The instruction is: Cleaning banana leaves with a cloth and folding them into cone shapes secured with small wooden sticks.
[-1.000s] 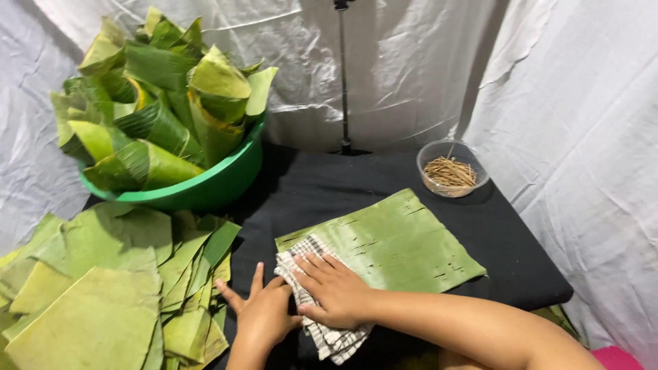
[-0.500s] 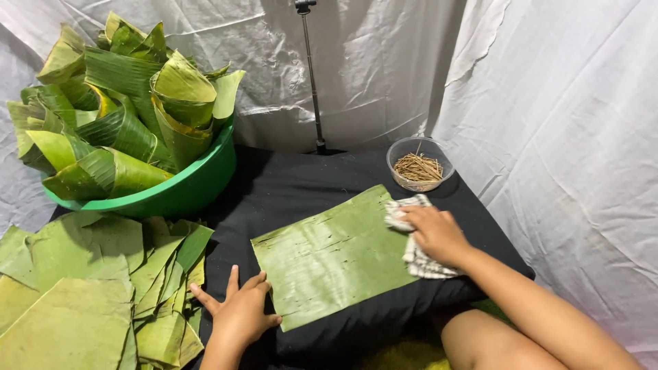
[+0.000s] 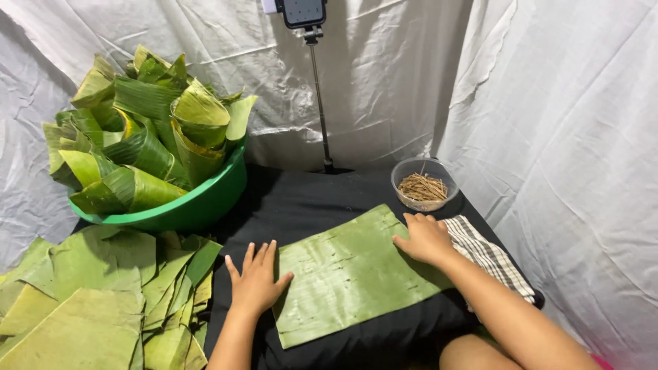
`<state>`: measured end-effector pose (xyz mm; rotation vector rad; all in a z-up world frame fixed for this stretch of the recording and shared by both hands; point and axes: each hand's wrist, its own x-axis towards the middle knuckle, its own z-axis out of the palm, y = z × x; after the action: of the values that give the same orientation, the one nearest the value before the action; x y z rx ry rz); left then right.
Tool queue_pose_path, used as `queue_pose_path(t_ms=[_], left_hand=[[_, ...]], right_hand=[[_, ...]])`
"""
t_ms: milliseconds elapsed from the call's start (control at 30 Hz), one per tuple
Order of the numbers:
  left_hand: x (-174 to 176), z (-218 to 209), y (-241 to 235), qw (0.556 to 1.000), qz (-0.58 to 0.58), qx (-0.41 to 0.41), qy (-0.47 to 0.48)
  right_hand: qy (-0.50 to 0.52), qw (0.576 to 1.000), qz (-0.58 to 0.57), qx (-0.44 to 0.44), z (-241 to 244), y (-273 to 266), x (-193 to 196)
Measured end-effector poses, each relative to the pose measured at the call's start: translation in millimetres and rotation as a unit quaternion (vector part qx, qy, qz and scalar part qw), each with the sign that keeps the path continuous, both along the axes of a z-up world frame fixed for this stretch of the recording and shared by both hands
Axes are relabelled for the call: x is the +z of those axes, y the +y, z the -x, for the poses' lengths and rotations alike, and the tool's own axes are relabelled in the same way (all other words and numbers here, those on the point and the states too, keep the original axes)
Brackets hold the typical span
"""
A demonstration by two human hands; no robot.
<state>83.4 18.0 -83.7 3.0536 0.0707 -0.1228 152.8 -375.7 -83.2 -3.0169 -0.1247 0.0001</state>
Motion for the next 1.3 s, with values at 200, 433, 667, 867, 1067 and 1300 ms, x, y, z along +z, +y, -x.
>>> queue_pose_path(t_ms=[200, 433, 667, 867, 1067, 1300], left_hand=[[24, 8, -2, 0.993, 0.07, -0.001, -0.096], [60, 27, -7, 0.982, 0.168, 0.032, -0.074], [54, 35, -7, 0.835, 0.508, 0.059, 0.204], [26, 25, -24, 0.841, 0.522, 0.072, 0.126], [5, 20, -28, 0.861, 0.508, 0.022, 0.032], [23, 28, -40, 0.886, 0.461, 0.0, -0.041]], right_hand=[[-0.005, 0.996, -0.09, -0.01, -3, 25, 5], [-0.225, 0.963, -0.139, 0.061, 32, 35, 56], [-0.193, 0.931, -0.308, 0.038, 57, 55, 88], [0.028, 0.824, -0.565, 0.02, 50, 53, 46], [0.106, 0.669, -0.734, -0.038, 48, 55, 30], [0.252, 0.581, -0.769, -0.087, 52, 65, 41]])
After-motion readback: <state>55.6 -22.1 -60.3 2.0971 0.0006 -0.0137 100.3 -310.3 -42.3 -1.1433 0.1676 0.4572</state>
